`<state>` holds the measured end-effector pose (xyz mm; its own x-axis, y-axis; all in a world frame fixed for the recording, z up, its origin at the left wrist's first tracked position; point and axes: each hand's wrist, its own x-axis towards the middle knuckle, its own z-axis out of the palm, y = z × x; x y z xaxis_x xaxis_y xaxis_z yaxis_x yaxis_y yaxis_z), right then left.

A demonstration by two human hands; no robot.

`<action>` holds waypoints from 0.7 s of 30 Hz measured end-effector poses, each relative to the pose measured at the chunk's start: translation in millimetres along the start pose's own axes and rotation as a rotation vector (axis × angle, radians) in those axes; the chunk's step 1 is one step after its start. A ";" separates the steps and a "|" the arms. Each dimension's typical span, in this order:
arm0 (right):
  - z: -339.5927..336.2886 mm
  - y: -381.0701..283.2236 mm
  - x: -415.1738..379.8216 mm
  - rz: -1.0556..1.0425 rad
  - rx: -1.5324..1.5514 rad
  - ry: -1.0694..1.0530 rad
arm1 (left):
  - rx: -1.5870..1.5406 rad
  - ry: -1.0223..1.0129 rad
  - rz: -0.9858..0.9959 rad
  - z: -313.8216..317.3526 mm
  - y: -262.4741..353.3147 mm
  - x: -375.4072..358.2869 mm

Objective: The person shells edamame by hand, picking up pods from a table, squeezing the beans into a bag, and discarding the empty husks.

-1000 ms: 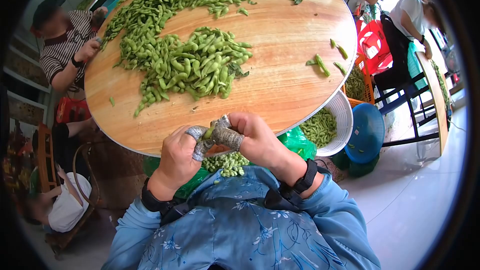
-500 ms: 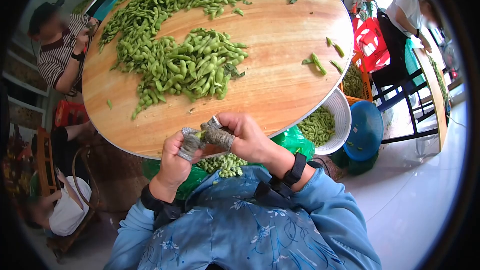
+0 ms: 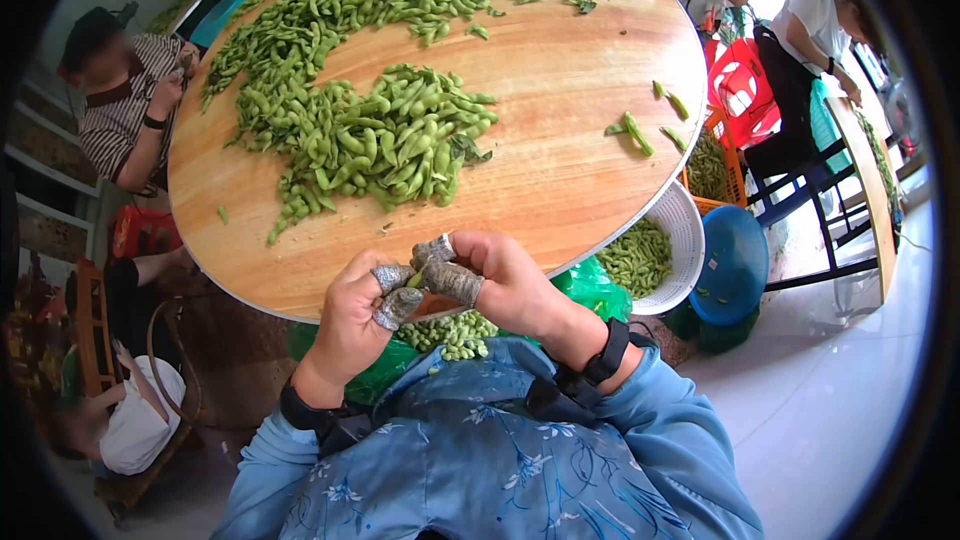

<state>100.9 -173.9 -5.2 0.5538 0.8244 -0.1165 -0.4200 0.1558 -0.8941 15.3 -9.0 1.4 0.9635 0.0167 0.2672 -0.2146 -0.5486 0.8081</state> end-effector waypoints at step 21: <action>17.1 2.9 6.1 -0.449 -0.776 0.168 | -0.494 0.069 -0.325 4.7 1.2 2.2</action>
<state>90.7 -159.1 -1.1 0.6714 0.6752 0.3055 0.4284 -0.0173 -0.9034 17.9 -13.6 0.4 0.9832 0.1819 -0.0150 0.0250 -0.0528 0.9983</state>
